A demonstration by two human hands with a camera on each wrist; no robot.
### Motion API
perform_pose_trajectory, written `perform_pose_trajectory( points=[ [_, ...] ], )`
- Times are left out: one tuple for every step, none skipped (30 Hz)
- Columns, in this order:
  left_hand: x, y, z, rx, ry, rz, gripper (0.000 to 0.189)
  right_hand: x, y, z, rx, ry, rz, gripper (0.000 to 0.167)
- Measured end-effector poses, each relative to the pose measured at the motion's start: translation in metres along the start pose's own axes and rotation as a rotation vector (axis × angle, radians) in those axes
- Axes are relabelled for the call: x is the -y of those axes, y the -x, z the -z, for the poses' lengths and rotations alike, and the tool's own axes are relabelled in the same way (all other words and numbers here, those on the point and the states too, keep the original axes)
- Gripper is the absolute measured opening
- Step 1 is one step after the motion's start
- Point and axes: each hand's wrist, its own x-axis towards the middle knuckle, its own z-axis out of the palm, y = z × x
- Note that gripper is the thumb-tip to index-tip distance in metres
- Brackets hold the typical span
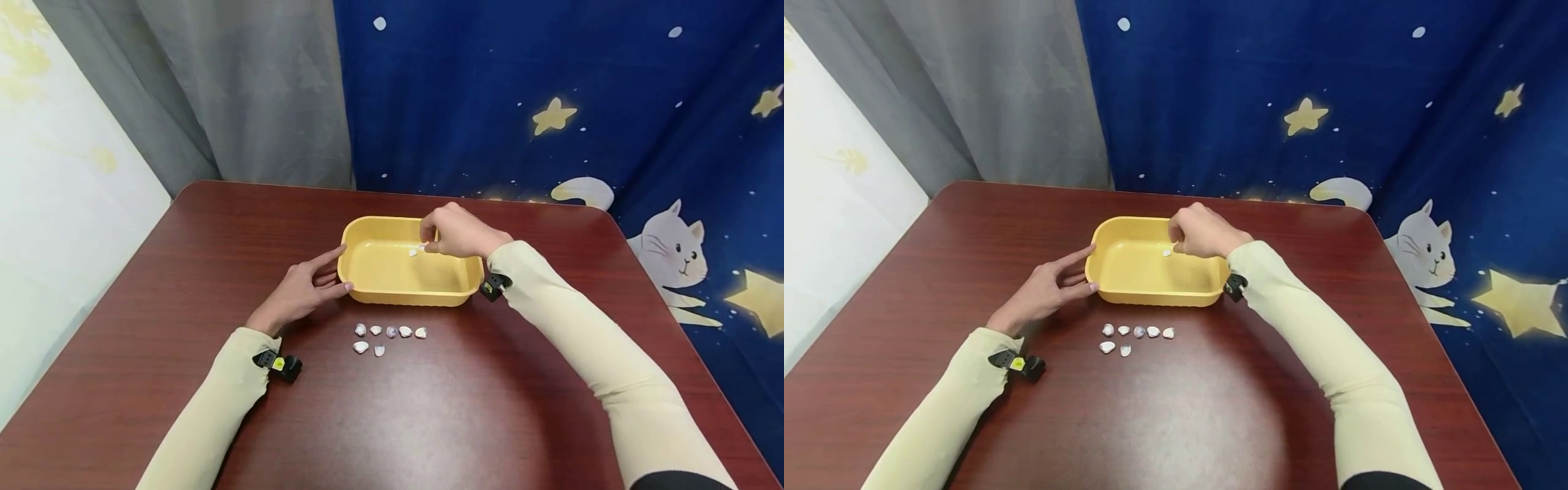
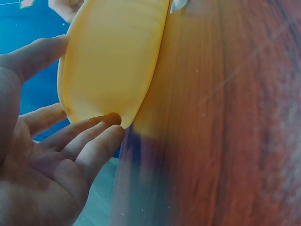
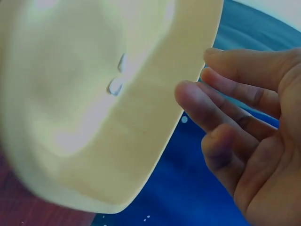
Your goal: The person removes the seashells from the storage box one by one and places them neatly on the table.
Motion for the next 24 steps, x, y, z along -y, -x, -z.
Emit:
perform_pose_trajectory(
  points=[
    [0.000, 0.000, 0.000, 0.000, 0.001, 0.001, 0.081, -0.001, -0.004, -0.001, 0.010, 0.003, 0.004, 0.005],
    [0.000, 0.001, 0.000, -0.001, 0.001, 0.002, 0.081, -0.002, -0.009, -0.002, 0.020, 0.003, 0.008, 0.005],
    [0.001, 0.001, 0.000, 0.000, 0.001, 0.005, 0.081, -0.003, -0.013, -0.003, 0.031, 0.000, 0.009, 0.006],
    [0.001, 0.001, 0.000, -0.002, 0.004, 0.009, 0.082, -0.004, -0.017, -0.005, 0.042, -0.006, 0.007, 0.007],
    [0.001, 0.001, 0.000, -0.002, 0.004, 0.011, 0.082, -0.005, -0.022, -0.007, 0.053, -0.011, 0.006, 0.008],
    [0.002, 0.001, 0.000, -0.002, 0.008, 0.014, 0.082, -0.006, -0.026, -0.009, 0.065, -0.019, 0.004, 0.009],
    [0.002, 0.001, -0.001, 0.000, 0.013, 0.013, 0.082, -0.007, -0.030, -0.011, 0.076, -0.028, -0.002, 0.011],
    [0.003, 0.001, -0.001, -0.001, 0.017, 0.014, 0.082, -0.008, -0.034, -0.014, 0.087, -0.038, -0.010, 0.012],
    [0.003, 0.001, -0.001, -0.001, 0.018, 0.013, 0.082, -0.009, -0.037, -0.016, 0.096, -0.042, -0.018, 0.013],
    [0.003, 0.001, -0.001, -0.002, 0.022, 0.013, 0.082, -0.010, -0.040, -0.019, 0.109, -0.041, -0.027, 0.014],
    [0.003, 0.001, -0.002, 0.000, 0.024, 0.009, 0.082, -0.010, -0.043, -0.022, 0.119, -0.037, -0.034, 0.015],
    [0.003, 0.001, -0.002, -0.001, 0.030, 0.005, 0.082, -0.010, -0.045, -0.025, 0.128, -0.030, -0.038, 0.016],
    [0.003, 0.001, -0.002, -0.002, 0.032, 0.000, 0.081, -0.009, -0.048, -0.028, 0.136, -0.015, -0.039, 0.016],
    [0.003, 0.001, -0.002, -0.006, 0.032, -0.002, 0.081, -0.009, -0.050, -0.030, 0.140, 0.004, -0.039, 0.017],
    [0.003, 0.001, -0.003, -0.008, 0.032, -0.008, 0.080, -0.008, -0.052, -0.033, 0.143, 0.027, -0.038, 0.017],
    [0.003, 0.001, -0.003, -0.011, 0.034, -0.013, 0.080, -0.007, -0.053, -0.035, 0.145, 0.049, -0.038, 0.018],
    [0.003, 0.001, -0.003, -0.013, 0.031, -0.020, 0.079, -0.006, -0.055, -0.037, 0.143, 0.074, -0.039, 0.019],
    [0.002, 0.001, -0.003, -0.016, 0.030, -0.025, 0.079, -0.005, -0.056, -0.039, 0.140, 0.099, -0.042, 0.019],
    [0.002, 0.001, -0.003, -0.017, 0.029, -0.028, 0.079, -0.004, -0.057, -0.041, 0.137, 0.125, -0.047, 0.020],
    [0.001, 0.001, -0.003, -0.018, 0.030, -0.029, 0.079, -0.003, -0.058, -0.043, 0.132, 0.147, -0.056, 0.021],
    [0.001, 0.001, -0.003, -0.017, 0.031, -0.031, 0.079, -0.002, -0.058, -0.044, 0.125, 0.167, -0.062, 0.021],
    [0.001, 0.000, -0.002, -0.017, 0.033, -0.032, 0.079, -0.002, -0.058, -0.046, 0.118, 0.183, -0.068, 0.020],
    [0.000, 0.000, -0.002, -0.016, 0.033, -0.032, 0.079, -0.001, -0.058, -0.047, 0.109, 0.197, -0.072, 0.019],
    [0.000, 0.000, -0.002, -0.014, 0.038, -0.033, 0.079, -0.001, -0.058, -0.048, 0.100, 0.205, -0.075, 0.019]
  ],
)
